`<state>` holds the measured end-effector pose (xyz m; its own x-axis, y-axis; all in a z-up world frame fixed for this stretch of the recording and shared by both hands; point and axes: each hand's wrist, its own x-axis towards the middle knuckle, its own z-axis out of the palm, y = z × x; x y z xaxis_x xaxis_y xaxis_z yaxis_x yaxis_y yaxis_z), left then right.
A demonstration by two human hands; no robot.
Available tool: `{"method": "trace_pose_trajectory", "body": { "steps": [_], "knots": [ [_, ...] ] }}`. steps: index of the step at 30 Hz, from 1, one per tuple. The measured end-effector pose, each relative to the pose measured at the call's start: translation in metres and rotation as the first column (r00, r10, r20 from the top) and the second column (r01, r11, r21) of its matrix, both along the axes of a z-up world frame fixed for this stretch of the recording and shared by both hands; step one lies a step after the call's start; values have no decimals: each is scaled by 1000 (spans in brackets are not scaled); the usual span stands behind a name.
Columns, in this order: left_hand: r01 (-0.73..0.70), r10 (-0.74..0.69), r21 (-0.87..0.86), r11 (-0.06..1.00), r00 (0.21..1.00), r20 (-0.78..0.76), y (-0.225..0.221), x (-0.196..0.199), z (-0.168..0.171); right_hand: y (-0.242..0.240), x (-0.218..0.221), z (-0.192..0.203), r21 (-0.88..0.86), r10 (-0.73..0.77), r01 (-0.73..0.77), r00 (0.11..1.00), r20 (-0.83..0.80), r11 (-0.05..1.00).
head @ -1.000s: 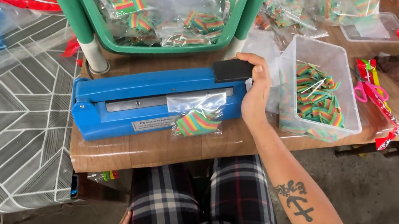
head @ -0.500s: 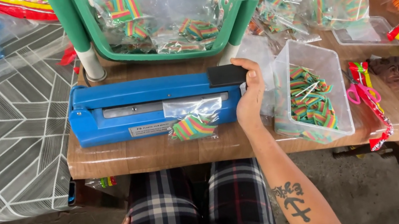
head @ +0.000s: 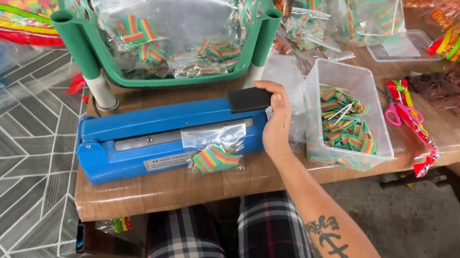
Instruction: The person fills small plastic bags with colorful snack items, seals them using a blue heat sealer, and places the finished packets aside.
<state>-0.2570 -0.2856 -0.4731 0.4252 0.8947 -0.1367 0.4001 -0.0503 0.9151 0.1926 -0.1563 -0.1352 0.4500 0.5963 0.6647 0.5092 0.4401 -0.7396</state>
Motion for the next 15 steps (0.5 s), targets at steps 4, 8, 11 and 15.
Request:
{"method": "trace_pose_trajectory", "body": {
  "steps": [4,8,11,15],
  "knots": [
    [-34,33,-20,999,998,-52,-4,1,-4,-3,-2,0,7,24,-24,1000,4,1000],
    [-31,31,-4,1000,999,-28,-4,0,-1,-4,-1,-2,14,30,-30,999,31,999],
    [12,-20,-158,987,999,-45,7,-1,3,-2,1,-2,11,9,-9,999,32,1000],
    [1,-26,-274,962,996,-86,8,0,14,-4,-1,2,-5,23,-23,1000,19,1000]
  ]
}}
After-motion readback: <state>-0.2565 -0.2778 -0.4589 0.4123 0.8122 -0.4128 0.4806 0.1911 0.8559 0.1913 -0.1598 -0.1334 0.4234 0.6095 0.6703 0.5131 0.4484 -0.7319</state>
